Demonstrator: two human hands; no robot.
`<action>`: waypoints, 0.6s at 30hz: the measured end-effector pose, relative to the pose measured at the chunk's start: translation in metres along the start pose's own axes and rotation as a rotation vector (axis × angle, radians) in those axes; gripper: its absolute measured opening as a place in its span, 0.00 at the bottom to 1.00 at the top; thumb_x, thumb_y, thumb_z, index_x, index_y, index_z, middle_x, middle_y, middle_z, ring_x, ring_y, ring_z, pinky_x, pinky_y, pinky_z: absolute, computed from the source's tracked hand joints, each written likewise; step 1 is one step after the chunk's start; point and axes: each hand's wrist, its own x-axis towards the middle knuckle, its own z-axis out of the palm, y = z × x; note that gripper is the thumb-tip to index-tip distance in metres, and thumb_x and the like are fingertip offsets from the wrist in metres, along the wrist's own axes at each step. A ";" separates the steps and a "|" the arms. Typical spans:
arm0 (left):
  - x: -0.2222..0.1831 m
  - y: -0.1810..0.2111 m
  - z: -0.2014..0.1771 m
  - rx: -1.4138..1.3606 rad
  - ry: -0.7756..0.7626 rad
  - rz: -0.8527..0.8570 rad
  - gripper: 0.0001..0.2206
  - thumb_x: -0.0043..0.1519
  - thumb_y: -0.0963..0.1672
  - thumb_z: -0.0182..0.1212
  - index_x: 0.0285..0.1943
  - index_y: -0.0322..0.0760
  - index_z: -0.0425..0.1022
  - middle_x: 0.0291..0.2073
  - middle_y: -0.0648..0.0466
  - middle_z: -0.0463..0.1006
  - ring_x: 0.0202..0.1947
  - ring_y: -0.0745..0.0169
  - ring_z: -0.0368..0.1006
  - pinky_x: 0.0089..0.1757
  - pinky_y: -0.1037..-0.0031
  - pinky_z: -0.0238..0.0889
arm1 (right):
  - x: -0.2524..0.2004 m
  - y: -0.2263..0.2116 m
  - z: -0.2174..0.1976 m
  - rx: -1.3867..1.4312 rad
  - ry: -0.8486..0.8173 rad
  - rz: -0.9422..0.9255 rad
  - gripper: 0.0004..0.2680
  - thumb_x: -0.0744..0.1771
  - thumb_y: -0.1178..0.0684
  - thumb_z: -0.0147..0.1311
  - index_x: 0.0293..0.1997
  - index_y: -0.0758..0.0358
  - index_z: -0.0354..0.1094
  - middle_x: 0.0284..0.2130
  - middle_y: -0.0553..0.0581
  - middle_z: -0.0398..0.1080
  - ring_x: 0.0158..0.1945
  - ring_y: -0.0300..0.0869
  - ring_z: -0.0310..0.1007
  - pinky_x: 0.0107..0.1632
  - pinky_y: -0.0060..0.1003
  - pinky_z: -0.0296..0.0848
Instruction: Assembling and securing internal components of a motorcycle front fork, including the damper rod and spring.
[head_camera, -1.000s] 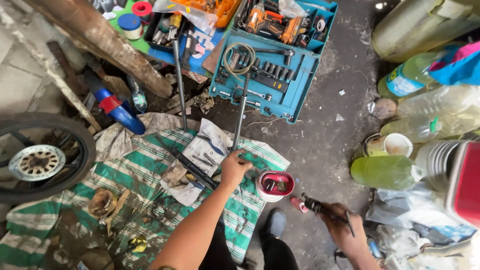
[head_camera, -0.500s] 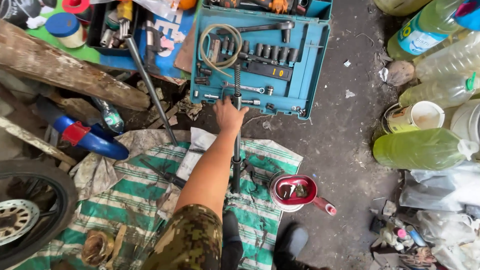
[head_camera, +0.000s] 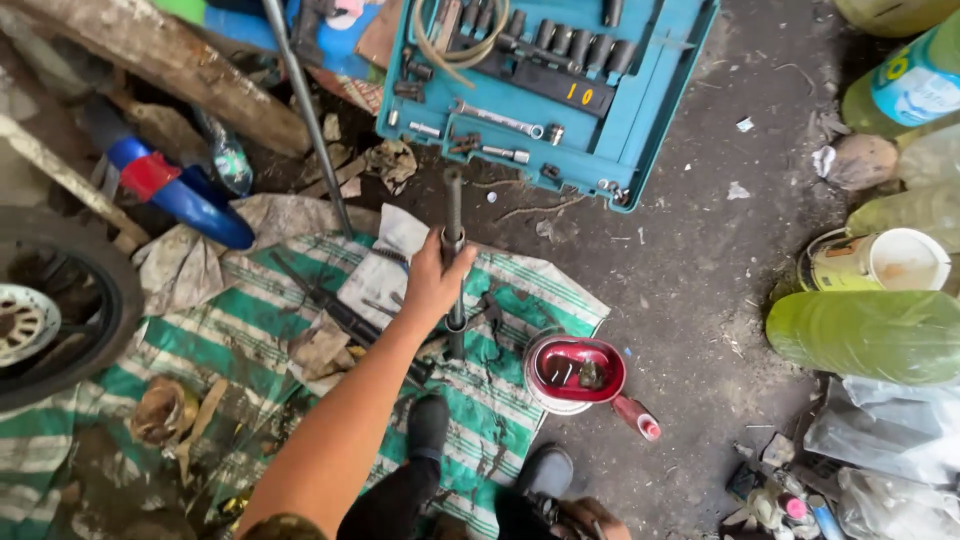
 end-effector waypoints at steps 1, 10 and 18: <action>-0.020 -0.014 0.003 0.001 0.011 -0.006 0.21 0.71 0.57 0.58 0.59 0.42 0.73 0.34 0.55 0.74 0.33 0.56 0.74 0.36 0.64 0.65 | 0.004 0.006 -0.002 -0.005 -0.009 -0.007 0.14 0.63 0.37 0.70 0.53 0.32 0.88 0.46 0.33 0.87 0.48 0.29 0.93 0.55 0.25 0.84; -0.103 -0.033 0.018 -0.057 0.249 0.283 0.17 0.68 0.54 0.69 0.44 0.39 0.75 0.25 0.56 0.75 0.25 0.57 0.76 0.31 0.61 0.72 | 0.066 0.042 0.045 -0.087 0.055 -0.590 0.11 0.68 0.42 0.67 0.53 0.51 0.83 0.44 0.49 0.84 0.46 0.41 0.89 0.49 0.40 0.87; -0.111 -0.016 0.013 -0.027 0.244 0.422 0.18 0.65 0.52 0.74 0.38 0.39 0.70 0.17 0.58 0.67 0.16 0.63 0.64 0.24 0.64 0.60 | 0.169 -0.007 0.056 0.043 -0.512 -0.561 0.15 0.68 0.41 0.70 0.57 0.56 0.81 0.48 0.52 0.82 0.50 0.39 0.89 0.52 0.36 0.85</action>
